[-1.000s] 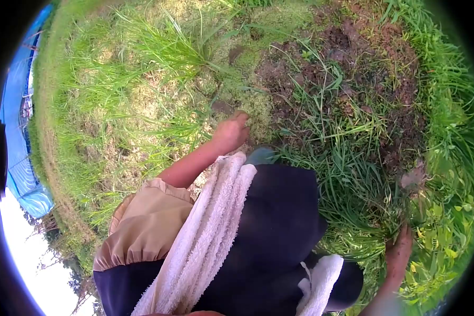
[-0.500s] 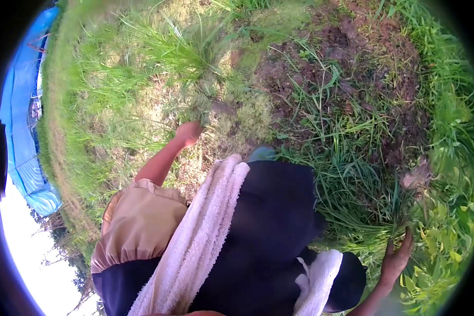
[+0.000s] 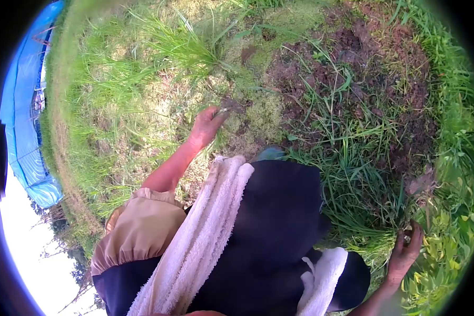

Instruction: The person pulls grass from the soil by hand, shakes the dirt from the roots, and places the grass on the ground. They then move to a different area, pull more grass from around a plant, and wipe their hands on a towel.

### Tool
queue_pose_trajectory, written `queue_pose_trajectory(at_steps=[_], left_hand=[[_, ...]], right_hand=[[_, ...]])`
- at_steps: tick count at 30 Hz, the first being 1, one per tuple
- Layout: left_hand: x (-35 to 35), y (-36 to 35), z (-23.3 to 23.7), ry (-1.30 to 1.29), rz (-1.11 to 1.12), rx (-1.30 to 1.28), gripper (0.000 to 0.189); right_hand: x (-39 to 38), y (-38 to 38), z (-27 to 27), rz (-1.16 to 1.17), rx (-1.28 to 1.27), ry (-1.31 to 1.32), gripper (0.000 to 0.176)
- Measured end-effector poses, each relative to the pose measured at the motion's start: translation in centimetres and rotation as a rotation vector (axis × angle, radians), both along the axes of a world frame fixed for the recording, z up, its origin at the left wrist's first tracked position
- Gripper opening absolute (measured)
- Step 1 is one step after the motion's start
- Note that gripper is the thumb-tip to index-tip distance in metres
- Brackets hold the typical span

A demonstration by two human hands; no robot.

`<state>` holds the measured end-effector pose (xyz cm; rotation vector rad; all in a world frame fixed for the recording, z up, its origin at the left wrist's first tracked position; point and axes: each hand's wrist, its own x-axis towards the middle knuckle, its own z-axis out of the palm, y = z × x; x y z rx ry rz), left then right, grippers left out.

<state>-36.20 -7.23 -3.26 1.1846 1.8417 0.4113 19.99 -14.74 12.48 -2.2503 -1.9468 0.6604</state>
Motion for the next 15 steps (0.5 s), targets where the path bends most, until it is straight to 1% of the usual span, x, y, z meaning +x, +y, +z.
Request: queue_pose_trajectory(at_steps=[1,3,4,6,7,8,11,14,15], left_hand=[[2.6,1.7,1.5,-0.066,0.040,0.044,0.018],[3.3,2.5,-1.2,0.208,-0.168,0.072,0.018],[3.4,3.2,-3.0,0.349,-0.285,0.088,0.018],[-0.5,2.9,-4.4,0.728,-0.345,0.048,0.023],[-2.8,3.0,-5.2,0.896,-0.402,-0.187,0.031],[-4.1,3.2,-5.3,0.913,-0.249,-0.361,0.038],[-6.3,3.4,-6.4,0.773,0.013,-0.440,0.036],[-7.8,2.9,-7.9,0.489,0.165,-0.228,0.033],[-7.7,2.6,-8.4,0.442,0.182,-0.191,0.031]], right_hand=[[-0.6,0.5,0.4,0.020,0.017,0.012,0.034],[-1.5,1.6,1.1,0.034,0.106,0.027,0.034],[-3.4,2.2,2.2,-0.041,0.049,-0.025,0.031],[-3.1,1.3,2.9,0.059,0.050,-0.086,0.030],[-3.1,1.0,2.9,0.113,0.050,-0.113,0.029],[-3.3,0.7,2.9,0.121,0.051,-0.100,0.029],[-3.0,-0.7,1.1,0.142,0.027,-0.102,0.028],[-3.2,-1.0,0.6,0.155,0.007,-0.129,0.024],[-3.4,-0.8,0.4,0.156,0.010,-0.130,0.024]])
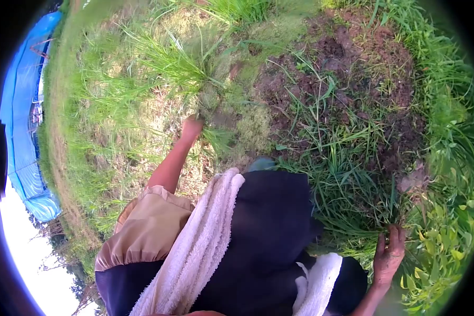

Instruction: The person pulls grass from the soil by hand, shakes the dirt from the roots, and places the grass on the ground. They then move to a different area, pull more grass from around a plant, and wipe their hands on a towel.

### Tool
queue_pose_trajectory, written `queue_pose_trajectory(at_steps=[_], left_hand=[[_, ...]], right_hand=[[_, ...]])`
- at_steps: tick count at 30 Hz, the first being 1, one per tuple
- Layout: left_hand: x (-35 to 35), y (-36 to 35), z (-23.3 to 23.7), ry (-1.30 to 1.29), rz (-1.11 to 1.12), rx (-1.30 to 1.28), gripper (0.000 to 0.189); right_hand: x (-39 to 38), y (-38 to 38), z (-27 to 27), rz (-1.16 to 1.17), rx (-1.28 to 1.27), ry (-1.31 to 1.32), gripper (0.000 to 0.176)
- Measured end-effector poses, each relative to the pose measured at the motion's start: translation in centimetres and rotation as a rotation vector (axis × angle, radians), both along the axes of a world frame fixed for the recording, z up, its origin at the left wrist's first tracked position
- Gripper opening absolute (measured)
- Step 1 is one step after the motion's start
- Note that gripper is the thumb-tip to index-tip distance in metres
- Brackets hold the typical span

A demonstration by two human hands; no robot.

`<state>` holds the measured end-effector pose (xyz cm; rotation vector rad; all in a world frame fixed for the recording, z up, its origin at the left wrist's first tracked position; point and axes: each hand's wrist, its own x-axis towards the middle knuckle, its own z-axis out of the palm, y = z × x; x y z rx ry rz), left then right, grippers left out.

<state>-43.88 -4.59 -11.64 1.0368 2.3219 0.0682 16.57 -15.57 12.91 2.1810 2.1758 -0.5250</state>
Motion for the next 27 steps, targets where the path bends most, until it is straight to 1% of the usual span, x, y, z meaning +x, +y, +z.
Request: queue_pose_trajectory(at_steps=[2,4,6,7,8,10,11,12,14,15,17,18,19,21,22,23,24,26,27], left_hand=[[3.0,-1.1,2.1,-0.088,0.026,0.071,0.028],[6.1,-1.1,4.3,-0.218,-0.308,0.127,0.030],[10.0,1.1,5.9,-0.126,-0.644,0.076,0.034],[9.8,3.2,6.0,-0.024,-0.687,0.092,0.034],[9.7,5.9,5.8,0.077,-0.736,0.112,0.034],[8.0,9.9,5.2,0.647,-0.825,0.101,0.030],[6.2,11.2,3.4,0.709,-0.808,0.081,0.033],[4.9,12.2,1.7,0.771,-0.791,0.064,0.035],[5.3,13.5,2.0,0.674,-0.670,-0.018,0.040],[5.6,14.2,2.2,0.626,-0.612,-0.054,0.042],[4.4,15.1,0.9,0.620,-0.495,-0.136,0.044],[3.6,15.3,0.2,0.617,-0.436,-0.175,0.046],[3.6,14.9,1.7,0.564,-0.425,-0.138,0.044],[3.1,14.9,2.2,0.505,-0.403,-0.226,0.044],[2.8,15.1,2.3,0.476,-0.391,-0.266,0.044],[2.3,14.9,2.1,0.470,-0.386,-0.219,0.040],[2.3,14.1,1.9,0.378,-0.291,-0.176,0.039],[2.5,12.7,2.3,0.201,-0.110,-0.079,0.038],[0.9,10.3,-3.6,0.205,-0.208,0.023,0.037]], right_hand=[[-0.3,0.3,0.0,-0.021,-0.023,0.009,0.023],[-0.5,0.5,-0.1,-0.019,-0.052,0.012,0.023],[-0.3,0.3,-0.8,-0.044,-0.090,0.028,0.023],[-0.2,0.6,-1.1,-0.066,-0.084,0.033,0.022],[-0.3,1.0,-0.9,-0.039,-0.058,0.017,0.022],[-1.1,0.9,-0.3,0.009,-0.044,-0.009,0.021],[-1.3,0.6,-0.4,0.002,-0.016,0.005,0.020],[-1.4,0.5,-0.4,-0.066,-0.067,0.038,0.020],[-1.4,0.1,0.0,-0.204,-0.169,0.100,0.020],[-1.2,-0.3,-0.1,-0.169,-0.144,0.076,0.019],[-0.5,-1.1,-0.3,-0.100,-0.093,0.025,0.019],[-0.2,-1.1,-0.3,-0.100,-0.094,0.030,0.019],[-0.3,-1.1,-0.3,-0.102,-0.098,0.038,0.019],[-0.7,-0.9,-0.2,-0.145,-0.118,0.081,0.019],[-0.6,-0.8,-0.4,-0.122,-0.099,0.074,0.019],[-0.4,-0.9,-0.6,-0.097,-0.082,0.066,0.019],[-0.2,-0.9,-0.7,-0.071,-0.064,0.057,0.018],[-0.2,-0.5,-0.6,-0.147,-0.108,0.152,0.017],[-0.2,-0.4,-0.5,-0.181,-0.140,0.201,0.017]])
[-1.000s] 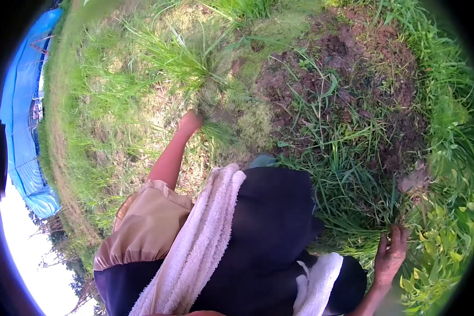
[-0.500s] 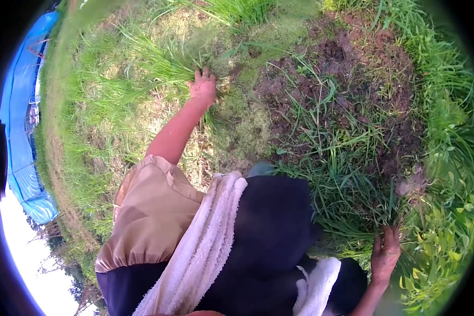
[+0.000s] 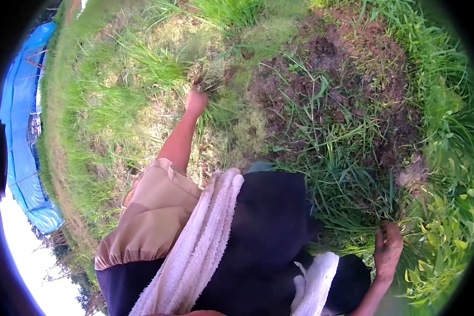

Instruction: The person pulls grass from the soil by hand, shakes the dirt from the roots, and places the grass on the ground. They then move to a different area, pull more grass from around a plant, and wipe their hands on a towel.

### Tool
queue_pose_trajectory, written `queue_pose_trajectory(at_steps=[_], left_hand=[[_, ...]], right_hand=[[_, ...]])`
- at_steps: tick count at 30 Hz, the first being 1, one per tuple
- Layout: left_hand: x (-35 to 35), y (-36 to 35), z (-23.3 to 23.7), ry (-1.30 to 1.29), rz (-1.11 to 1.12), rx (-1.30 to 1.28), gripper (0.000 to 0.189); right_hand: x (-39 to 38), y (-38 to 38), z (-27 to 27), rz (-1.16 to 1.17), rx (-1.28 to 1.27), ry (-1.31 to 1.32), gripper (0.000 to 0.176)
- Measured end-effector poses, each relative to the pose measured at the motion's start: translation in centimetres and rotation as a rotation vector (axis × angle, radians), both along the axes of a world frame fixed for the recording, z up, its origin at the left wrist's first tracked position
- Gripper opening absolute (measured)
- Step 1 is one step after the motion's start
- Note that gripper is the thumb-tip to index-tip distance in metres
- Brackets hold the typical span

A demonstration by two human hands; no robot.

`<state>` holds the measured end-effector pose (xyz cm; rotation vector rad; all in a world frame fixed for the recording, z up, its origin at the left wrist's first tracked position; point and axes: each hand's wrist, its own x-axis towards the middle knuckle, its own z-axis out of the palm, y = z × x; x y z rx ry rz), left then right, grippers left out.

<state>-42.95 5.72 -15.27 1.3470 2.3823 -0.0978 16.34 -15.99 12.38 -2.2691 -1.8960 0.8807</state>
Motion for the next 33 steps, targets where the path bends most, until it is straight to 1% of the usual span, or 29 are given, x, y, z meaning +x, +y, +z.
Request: queue_pose_trajectory(at_steps=[2,3,4,5,7,8,9,10,11,12,13,15,18,19,20,21,23,25,27,30,31,33], left_hand=[[5.0,-4.6,1.3,-0.200,0.036,0.156,0.038],[8.8,-7.5,2.6,-0.125,-0.168,-0.022,0.039],[11.7,-10.4,4.5,-0.147,-0.322,-0.113,0.039],[13.5,-11.4,5.6,-0.174,-0.481,-0.183,0.039],[12.0,-9.7,5.6,-0.135,-0.426,-0.048,0.036],[10.5,-8.4,5.7,-0.112,-0.401,0.018,0.034],[8.4,-6.6,6.6,-0.034,-0.438,0.162,0.037],[6.1,-4.9,6.7,0.075,-0.387,0.083,0.040],[3.2,-3.7,5.3,0.229,-0.387,0.105,0.037],[2.4,-2.5,5.7,0.334,-0.237,-0.029,0.037],[0.5,-1.4,4.4,0.353,-0.142,-0.105,0.035],[-0.5,-0.3,4.9,0.211,-0.049,-0.285,0.036],[0.4,-2.4,4.1,-0.064,-0.068,-0.075,0.034],[2.4,-4.2,3.5,-0.170,-0.179,-0.085,0.037],[5.7,-5.8,6.1,-0.105,-0.429,-0.071,0.038],[7.1,-5.9,7.6,-0.188,-0.512,-0.110,0.037],[5.0,-4.3,5.3,-0.177,-0.368,0.156,0.037],[-0.5,-1.0,3.2,-0.034,-0.237,0.475,0.039],[-6.1,1.4,3.9,-0.211,0.126,0.379,0.043],[-8.5,4.1,3.9,-0.620,0.268,0.446,0.050],[-9.4,5.4,1.7,-0.801,0.299,0.477,0.051],[-8.1,7.1,2.1,-0.759,0.373,0.524,0.048]], right_hand=[[0.3,0.4,-0.5,0.046,0.087,-0.017,0.016],[0.4,0.5,-0.6,0.077,0.113,-0.024,0.016],[0.2,0.7,-0.7,0.096,0.110,-0.014,0.016],[0.1,0.8,-0.9,0.106,0.089,-0.032,0.016],[-0.2,0.5,-1.0,0.121,0.046,-0.077,0.015],[-0.4,0.6,-0.9,0.126,0.035,-0.061,0.015],[-0.2,0.3,-0.9,0.111,0.035,-0.047,0.016],[0.0,0.2,-0.9,0.096,0.039,-0.032,0.016],[0.2,0.3,-0.9,0.084,0.049,-0.016,0.016],[0.2,0.4,-1.0,0.074,0.060,-0.014,0.016],[0.1,0.4,-0.9,0.064,0.066,-0.011,0.016],[0.2,0.3,-0.9,0.069,0.057,-0.017,0.017],[0.4,0.6,-1.0,0.104,0.063,-0.021,0.016],[0.2,0.8,-1.0,0.112,0.080,-0.006,0.016],[0.0,0.7,-1.0,0.124,0.086,0.010,0.015],[-0.1,0.7,-0.9,0.121,0.050,-0.012,0.015],[-0.1,0.9,-1.2,0.102,0.017,-0.063,0.013],[-0.3,0.6,-1.2,0.062,-0.014,-0.070,0.013],[-0.4,0.7,-1.1,0.033,-0.038,-0.039,0.013],[1.2,-0.2,-2.9,0.087,0.065,-0.052,0.016],[1.2,-0.1,-3.1,0.101,0.051,-0.076,0.015],[1.0,0.1,-3.1,0.136,0.016,-0.135,0.015]])
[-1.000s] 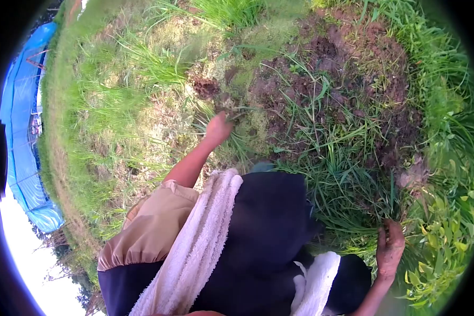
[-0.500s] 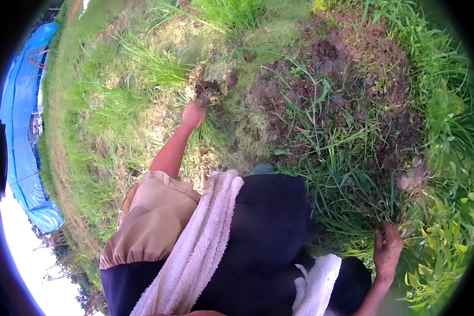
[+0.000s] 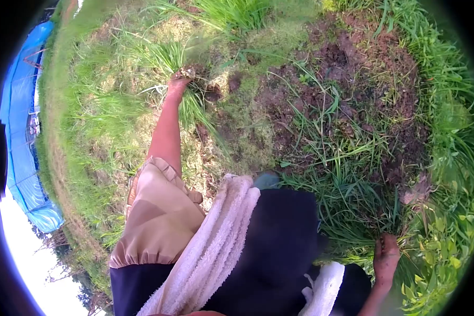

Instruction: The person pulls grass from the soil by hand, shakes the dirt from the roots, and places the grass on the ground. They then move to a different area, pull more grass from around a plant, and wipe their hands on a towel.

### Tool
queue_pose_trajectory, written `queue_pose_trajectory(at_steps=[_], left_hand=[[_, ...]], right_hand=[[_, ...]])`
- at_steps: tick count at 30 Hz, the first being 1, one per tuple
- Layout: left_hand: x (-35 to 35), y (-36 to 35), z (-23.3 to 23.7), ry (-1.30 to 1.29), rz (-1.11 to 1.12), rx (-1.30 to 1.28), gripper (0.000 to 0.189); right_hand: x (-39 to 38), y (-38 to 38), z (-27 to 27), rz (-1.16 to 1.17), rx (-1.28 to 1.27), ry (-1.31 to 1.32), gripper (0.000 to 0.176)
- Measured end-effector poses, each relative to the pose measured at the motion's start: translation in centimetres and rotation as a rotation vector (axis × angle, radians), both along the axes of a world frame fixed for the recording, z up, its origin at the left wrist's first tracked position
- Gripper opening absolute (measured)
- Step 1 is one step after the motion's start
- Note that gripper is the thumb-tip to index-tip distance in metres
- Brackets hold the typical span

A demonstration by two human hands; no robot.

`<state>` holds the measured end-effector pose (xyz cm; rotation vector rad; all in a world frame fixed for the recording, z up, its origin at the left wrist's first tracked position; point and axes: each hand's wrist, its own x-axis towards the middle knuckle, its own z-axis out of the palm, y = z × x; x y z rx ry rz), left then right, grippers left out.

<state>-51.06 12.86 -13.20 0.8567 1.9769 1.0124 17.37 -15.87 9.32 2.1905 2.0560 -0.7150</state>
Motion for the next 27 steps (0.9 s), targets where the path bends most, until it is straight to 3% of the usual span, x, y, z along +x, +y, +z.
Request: queue_pose_trajectory(at_steps=[1,2,4,8,10,11,12,15,16,19,21,24,27], left_hand=[[-2.4,0.8,-3.4,0.135,-0.038,0.031,0.046],[-1.6,1.0,-2.3,0.200,-0.048,0.057,0.043],[-0.9,1.8,-1.1,-0.200,0.120,0.169,0.040],[-2.0,3.5,-3.8,-0.090,0.206,0.391,0.041],[-1.6,3.6,-3.9,-0.320,0.462,0.573,0.042],[-0.9,3.5,-2.8,-0.281,0.616,0.488,0.042],[-0.2,3.0,-2.2,-0.461,0.748,0.468,0.042],[2.4,-0.5,-1.3,-0.472,0.709,0.555,0.039],[2.7,-1.3,-0.6,-0.439,0.580,0.533,0.036],[3.6,-1.9,0.2,-0.376,0.576,0.503,0.034],[3.8,-2.4,0.9,-0.474,0.565,0.466,0.034],[5.0,-3.3,1.7,-0.305,0.554,0.523,0.031],[5.5,-4.2,1.3,-0.213,0.411,0.554,0.039]], right_hand=[[-0.4,0.2,0.1,-0.005,-0.010,0.012,0.015],[-0.9,0.4,0.5,-0.008,-0.022,0.020,0.015],[-1.2,0.7,0.9,-0.004,-0.048,0.014,0.015],[-1.2,1.1,1.0,0.027,-0.087,0.003,0.015],[-1.4,1.8,0.7,0.039,-0.099,-0.001,0.015],[-1.7,2.3,0.5,0.049,-0.114,-0.005,0.016],[-2.0,2.5,0.4,0.061,-0.131,-0.008,0.016],[-2.7,3.3,-0.3,-0.010,-0.173,0.067,0.018],[-2.8,3.5,-0.7,-0.024,-0.191,0.096,0.019],[-2.1,2.8,-2.2,0.027,-0.187,0.137,0.017],[-2.6,3.0,-2.0,-0.029,-0.231,0.140,0.020],[-2.7,3.3,-2.2,-0.061,-0.282,0.131,0.021],[-3.5,4.1,-2.5,-0.045,-0.292,0.121,0.021]])
